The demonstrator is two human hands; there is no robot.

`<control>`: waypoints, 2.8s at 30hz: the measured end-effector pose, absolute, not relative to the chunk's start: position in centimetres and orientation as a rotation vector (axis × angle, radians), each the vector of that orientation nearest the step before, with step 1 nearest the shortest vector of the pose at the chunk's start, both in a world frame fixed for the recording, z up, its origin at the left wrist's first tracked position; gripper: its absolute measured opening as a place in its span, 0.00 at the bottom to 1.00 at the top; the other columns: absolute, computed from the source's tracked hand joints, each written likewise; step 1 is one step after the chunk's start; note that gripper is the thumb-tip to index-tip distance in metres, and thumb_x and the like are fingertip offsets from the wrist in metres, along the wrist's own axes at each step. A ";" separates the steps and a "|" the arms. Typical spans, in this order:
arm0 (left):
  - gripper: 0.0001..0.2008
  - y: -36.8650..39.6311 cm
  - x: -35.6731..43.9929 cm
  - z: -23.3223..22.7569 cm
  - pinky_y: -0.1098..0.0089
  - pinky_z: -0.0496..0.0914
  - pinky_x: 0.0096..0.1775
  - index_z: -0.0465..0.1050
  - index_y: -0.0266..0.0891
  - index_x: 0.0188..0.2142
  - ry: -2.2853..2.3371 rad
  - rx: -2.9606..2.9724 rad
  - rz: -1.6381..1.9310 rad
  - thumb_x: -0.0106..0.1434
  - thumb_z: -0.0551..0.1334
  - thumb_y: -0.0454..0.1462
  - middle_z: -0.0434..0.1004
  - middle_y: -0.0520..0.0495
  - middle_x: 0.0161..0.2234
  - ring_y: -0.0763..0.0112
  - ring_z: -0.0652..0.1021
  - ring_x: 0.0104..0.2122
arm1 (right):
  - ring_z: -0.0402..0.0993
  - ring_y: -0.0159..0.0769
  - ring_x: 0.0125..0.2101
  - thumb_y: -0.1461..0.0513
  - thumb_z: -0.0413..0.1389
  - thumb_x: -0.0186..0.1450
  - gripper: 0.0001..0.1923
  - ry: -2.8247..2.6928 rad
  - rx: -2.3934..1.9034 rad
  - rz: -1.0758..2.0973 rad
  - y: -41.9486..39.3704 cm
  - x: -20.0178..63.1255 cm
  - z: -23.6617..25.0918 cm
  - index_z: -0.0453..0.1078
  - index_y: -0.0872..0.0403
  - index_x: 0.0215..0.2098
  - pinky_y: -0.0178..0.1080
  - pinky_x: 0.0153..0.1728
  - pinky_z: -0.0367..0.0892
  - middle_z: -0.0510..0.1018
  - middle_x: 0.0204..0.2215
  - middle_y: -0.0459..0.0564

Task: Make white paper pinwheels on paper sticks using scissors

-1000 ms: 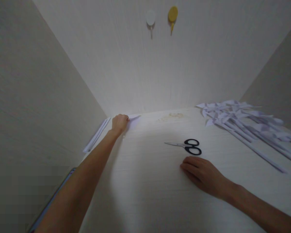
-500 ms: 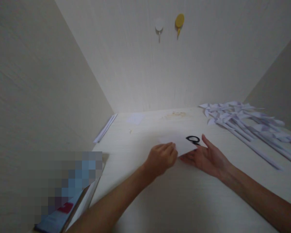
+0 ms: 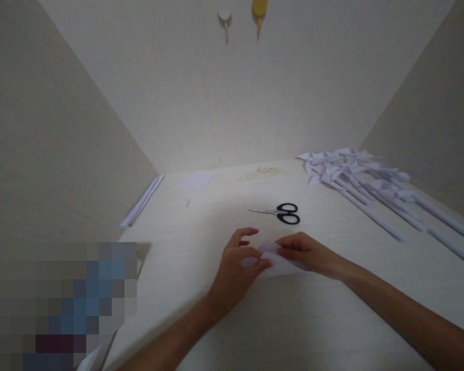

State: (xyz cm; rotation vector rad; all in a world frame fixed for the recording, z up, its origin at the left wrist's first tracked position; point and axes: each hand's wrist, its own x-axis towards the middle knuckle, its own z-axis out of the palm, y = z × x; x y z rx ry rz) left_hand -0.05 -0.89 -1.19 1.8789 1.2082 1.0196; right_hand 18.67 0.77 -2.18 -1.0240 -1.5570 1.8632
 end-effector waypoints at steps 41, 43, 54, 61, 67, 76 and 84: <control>0.09 -1.1 0.7 -0.6 0.75 0.63 0.24 0.75 0.35 0.22 1.408 1.372 0.633 0.46 0.64 0.40 0.76 0.49 0.21 0.72 0.73 0.22 | 0.71 0.29 0.19 0.62 0.63 0.45 0.05 -1.292 -1.417 1.562 -0.5 17.2 -1.6 0.73 0.56 0.20 0.30 0.20 0.63 0.78 0.18 0.46; 0.09 -1.1 0.7 -0.6 0.75 0.63 0.24 0.75 0.35 0.22 1.395 1.377 0.630 0.47 0.64 0.40 0.76 0.49 0.21 0.72 0.73 0.22 | 0.71 0.29 0.19 0.62 0.63 0.45 0.06 -1.305 -1.422 1.552 -0.5 17.2 -1.6 0.73 0.57 0.20 0.30 0.20 0.62 0.77 0.18 0.46; 0.08 -1.1 0.6 -0.8 0.75 0.64 0.24 0.75 0.35 0.22 1.366 1.369 0.642 0.47 0.64 0.40 0.76 0.49 0.21 0.72 0.73 0.22 | 0.71 0.30 0.20 0.62 0.62 0.46 0.06 -1.339 -1.435 1.533 -0.5 17.1 -1.4 0.73 0.57 0.20 0.31 0.20 0.63 0.77 0.18 0.47; 0.09 -0.9 0.6 -0.9 0.76 0.60 0.21 0.74 0.34 0.21 1.369 1.356 0.608 0.47 0.63 0.40 0.74 0.51 0.19 0.76 0.70 0.19 | 0.70 0.30 0.20 0.59 0.61 0.48 0.08 -1.427 -1.446 1.529 -0.3 17.4 -2.0 0.72 0.57 0.22 0.31 0.20 0.61 0.77 0.19 0.47; 0.08 -0.2 0.5 -0.8 0.76 0.59 0.20 0.75 0.34 0.20 1.311 1.470 0.521 0.46 0.63 0.39 0.72 0.51 0.17 0.78 0.67 0.18 | 0.67 0.29 0.21 0.62 0.55 0.55 0.06 -1.916 -1.326 1.367 1.2 17.6 -0.6 0.69 0.58 0.24 0.31 0.21 0.60 0.73 0.19 0.47; 0.07 5.9 0.3 0.5 0.75 0.62 0.22 0.75 0.34 0.21 1.280 1.837 0.460 0.46 0.64 0.38 0.74 0.50 0.18 0.75 0.71 0.19 | 0.64 0.29 0.23 0.65 0.50 0.61 0.07 -2.371 -1.376 0.561 5.4 16.7 -0.3 0.65 0.57 0.25 0.30 0.23 0.56 0.70 0.22 0.47; 0.13 3.4 0.4 -0.5 0.65 0.67 0.45 0.71 0.32 0.41 1.286 2.674 0.528 0.60 0.51 0.30 0.74 0.39 0.43 0.65 0.74 0.43 | 0.67 0.37 0.31 0.68 0.45 0.63 0.07 -2.303 -1.563 0.260 5.7 15.4 -2.3 0.64 0.60 0.30 0.36 0.31 0.59 0.72 0.30 0.56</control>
